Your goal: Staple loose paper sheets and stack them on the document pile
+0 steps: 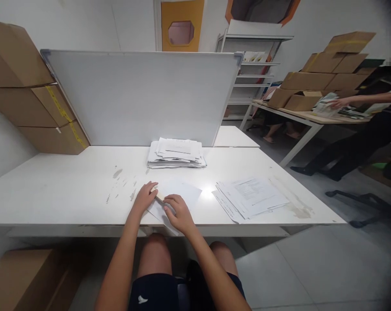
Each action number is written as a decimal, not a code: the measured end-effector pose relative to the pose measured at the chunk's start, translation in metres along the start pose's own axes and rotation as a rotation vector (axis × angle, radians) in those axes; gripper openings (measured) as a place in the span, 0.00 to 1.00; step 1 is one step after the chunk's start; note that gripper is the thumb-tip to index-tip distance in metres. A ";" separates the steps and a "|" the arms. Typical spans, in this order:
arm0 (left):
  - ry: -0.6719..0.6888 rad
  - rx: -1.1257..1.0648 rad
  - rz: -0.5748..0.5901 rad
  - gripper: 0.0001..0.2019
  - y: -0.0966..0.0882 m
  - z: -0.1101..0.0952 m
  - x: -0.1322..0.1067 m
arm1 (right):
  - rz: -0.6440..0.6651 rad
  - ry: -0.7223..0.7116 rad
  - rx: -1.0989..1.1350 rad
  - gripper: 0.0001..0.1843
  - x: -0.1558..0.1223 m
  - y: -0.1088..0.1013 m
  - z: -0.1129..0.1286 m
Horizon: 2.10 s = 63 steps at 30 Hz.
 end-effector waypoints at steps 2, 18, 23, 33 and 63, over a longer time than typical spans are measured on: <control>-0.009 -0.010 -0.010 0.23 -0.001 -0.002 -0.001 | 0.004 0.004 -0.009 0.11 0.000 0.000 0.000; 0.016 0.050 -0.084 0.24 0.002 -0.002 -0.001 | 0.000 0.080 -0.110 0.10 0.000 0.006 -0.006; 0.036 0.052 -0.066 0.24 0.004 0.001 -0.001 | 0.019 0.079 -0.189 0.10 0.000 0.008 -0.007; 0.001 0.053 -0.071 0.26 0.002 0.001 0.001 | 0.090 0.033 -0.416 0.14 0.004 0.014 0.000; 0.036 0.170 -0.024 0.21 0.011 -0.011 -0.005 | 0.106 -0.315 -0.708 0.36 -0.096 -0.128 -0.046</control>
Point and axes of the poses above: each hand's wrist, its own x-axis towards the middle knuckle, its own y-axis out of the palm, z = x × y, the point moved 2 cm from there along x, towards the middle knuckle, and after that the axes turned 7 degrees about -z, right-handed, at the moved point
